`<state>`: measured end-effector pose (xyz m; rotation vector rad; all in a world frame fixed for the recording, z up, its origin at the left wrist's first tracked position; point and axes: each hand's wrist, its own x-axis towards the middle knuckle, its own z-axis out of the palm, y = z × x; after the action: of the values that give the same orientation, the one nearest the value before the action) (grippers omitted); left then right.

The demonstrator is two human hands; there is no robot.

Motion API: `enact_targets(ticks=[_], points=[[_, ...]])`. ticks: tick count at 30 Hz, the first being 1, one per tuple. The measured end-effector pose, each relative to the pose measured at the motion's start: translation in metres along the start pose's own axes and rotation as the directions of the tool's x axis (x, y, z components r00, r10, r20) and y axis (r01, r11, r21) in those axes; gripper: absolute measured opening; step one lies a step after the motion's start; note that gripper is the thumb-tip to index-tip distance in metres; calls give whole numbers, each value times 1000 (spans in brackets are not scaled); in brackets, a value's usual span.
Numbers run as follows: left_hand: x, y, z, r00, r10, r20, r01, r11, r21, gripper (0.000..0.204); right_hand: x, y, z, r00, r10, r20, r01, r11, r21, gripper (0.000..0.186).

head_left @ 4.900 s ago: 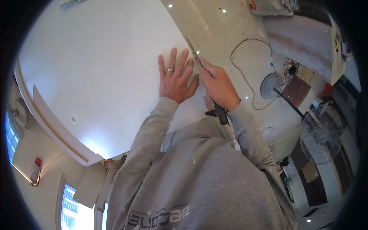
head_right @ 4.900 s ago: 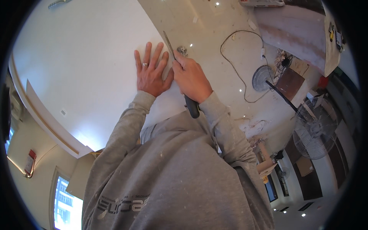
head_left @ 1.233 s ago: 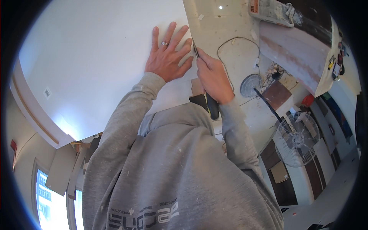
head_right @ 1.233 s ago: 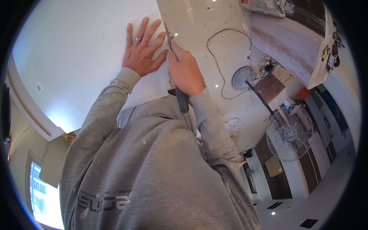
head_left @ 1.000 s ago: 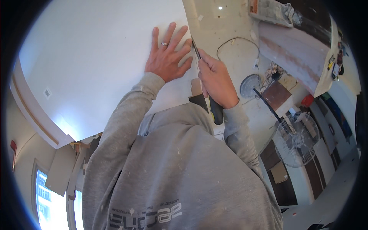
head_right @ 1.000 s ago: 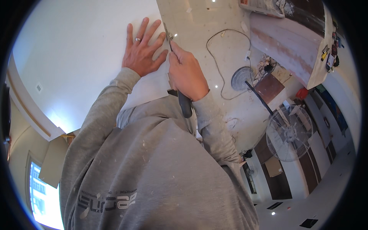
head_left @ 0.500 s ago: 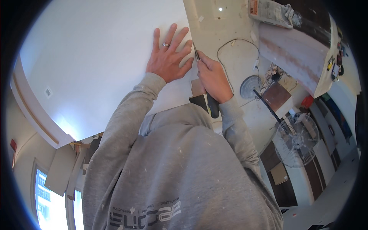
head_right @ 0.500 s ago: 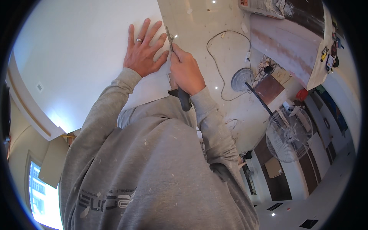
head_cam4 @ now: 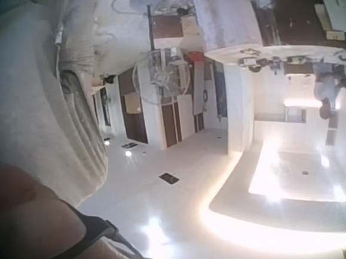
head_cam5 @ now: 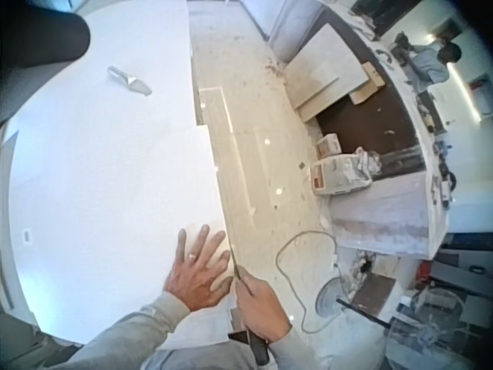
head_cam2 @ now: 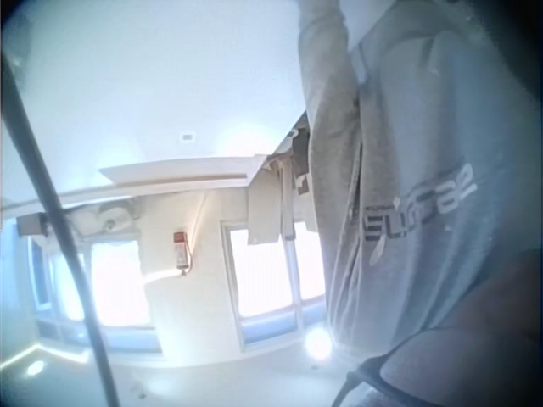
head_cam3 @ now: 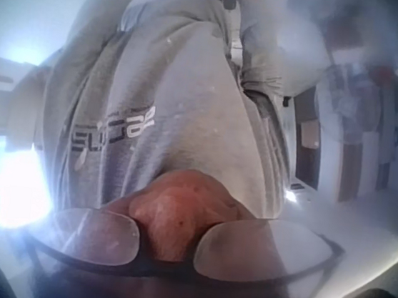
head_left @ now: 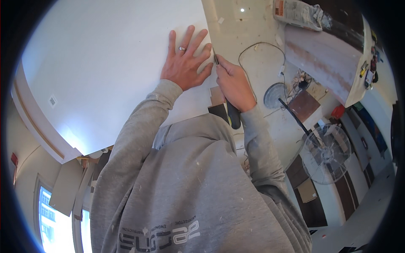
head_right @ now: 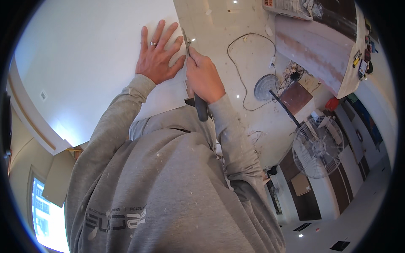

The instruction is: The person uses a hand file to smooth the edges of a white laminate sheet on a countertop, moving the tool repeatedly along the corner.

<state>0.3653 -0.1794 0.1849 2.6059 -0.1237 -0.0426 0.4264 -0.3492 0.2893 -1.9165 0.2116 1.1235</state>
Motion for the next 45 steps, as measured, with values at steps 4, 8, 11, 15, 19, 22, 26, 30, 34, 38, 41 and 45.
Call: enact_targets(ticks=[4,8,11,15,19,22,26,30,34,38,41,45], points=[[-2,1,-1,1000,2,-10,-2,1000,-19,49,1,5,1,999,32,14,-33,996,78,53],[-1,0,0,1000,2,-18,-2,1000,-23,48,4,8,10,1000,-16,-16,18,996,85,56],[-1,1,1,1000,4,-12,-5,1000,-23,49,16,15,7,1000,-25,-9,26,998,63,56],[-3,1,-2,1000,-11,25,11,1000,-5,55,-3,1,8,1000,20,-3,-19,997,78,56],[2,0,0,1000,-4,6,4,1000,-4,55,13,14,8,997,-36,-68,34,999,-23,51],[-3,-2,4,999,0,-33,0,1000,-11,48,-4,1,4,999,41,-13,-40,999,18,52],[-2,1,0,1000,0,-18,0,1000,-1,49,-7,4,8,998,55,-41,-55,998,-3,52],[-4,1,2,1000,-8,-15,8,1000,-20,49,8,22,6,999,-45,-27,43,997,-59,52],[-2,-2,0,1000,-8,-20,8,1000,4,49,-16,0,4,998,59,22,-61,994,94,55],[-1,2,-1,1000,2,-7,-2,1000,4,53,3,24,4,1000,-2,15,1,999,50,55],[-2,0,-1,1000,-1,-7,1,1000,9,56,-11,17,1,998,55,42,-59,993,104,54],[0,1,-1,1000,12,-13,-12,1000,17,59,-18,13,2,999,48,25,-50,992,115,55]])
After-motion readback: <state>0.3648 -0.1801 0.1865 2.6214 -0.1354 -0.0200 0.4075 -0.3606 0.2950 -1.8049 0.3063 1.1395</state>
